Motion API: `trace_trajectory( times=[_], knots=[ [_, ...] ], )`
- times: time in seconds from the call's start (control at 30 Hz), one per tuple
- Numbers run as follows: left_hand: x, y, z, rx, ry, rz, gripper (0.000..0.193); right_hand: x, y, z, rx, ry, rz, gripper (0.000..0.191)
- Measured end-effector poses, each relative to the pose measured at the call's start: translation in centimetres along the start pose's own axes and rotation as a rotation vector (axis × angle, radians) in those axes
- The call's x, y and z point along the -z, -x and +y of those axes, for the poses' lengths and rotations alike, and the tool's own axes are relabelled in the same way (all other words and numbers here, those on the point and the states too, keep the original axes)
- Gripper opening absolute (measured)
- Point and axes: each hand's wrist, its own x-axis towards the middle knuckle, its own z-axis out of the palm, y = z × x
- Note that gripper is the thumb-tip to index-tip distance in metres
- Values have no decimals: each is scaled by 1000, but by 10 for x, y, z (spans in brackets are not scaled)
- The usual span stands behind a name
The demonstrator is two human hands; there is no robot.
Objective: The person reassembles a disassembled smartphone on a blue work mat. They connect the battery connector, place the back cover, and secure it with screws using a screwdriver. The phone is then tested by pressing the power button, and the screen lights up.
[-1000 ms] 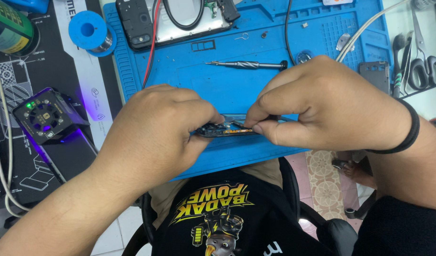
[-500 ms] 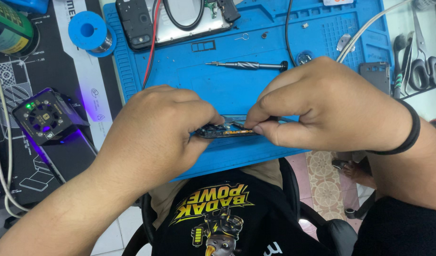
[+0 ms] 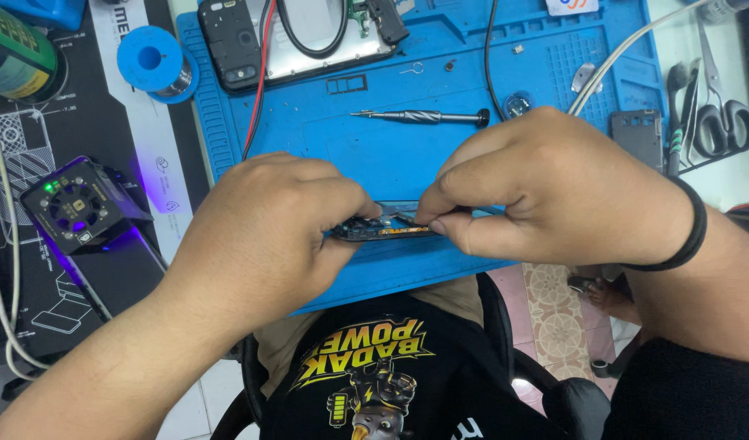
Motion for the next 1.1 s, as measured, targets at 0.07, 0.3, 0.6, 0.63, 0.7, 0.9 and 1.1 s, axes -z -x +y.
trace_trajectory(
  times=[0.07, 0.3, 0.6, 0.63, 0.7, 0.9, 1.1],
  knots=[
    [0, 0, -1, -12, -4, 7, 19, -1, 0, 0, -1, 5, -2, 11],
    [-1, 1, -2, -18, -7, 20, 21, -2, -1, -2, -2, 2, 1, 11],
    [-1, 1, -1, -16, -5, 23, 20, -2, -1, -2, 15, -14, 1, 11],
    [-1, 1, -1, -12, -4, 18, 20, -2, -1, -2, 20, -12, 3, 11],
    [-1, 1, -1, -3, -3, 7, 21, -2, -1, -2, 21, -7, 4, 11],
    [0, 1, 0, -12, -7, 5, 21, -2, 0, -2, 4, 3, -2, 11],
    [0, 0, -1, -13, -31, -1, 21, -2, 0, -2, 15, 8, 5, 10]
  ],
)
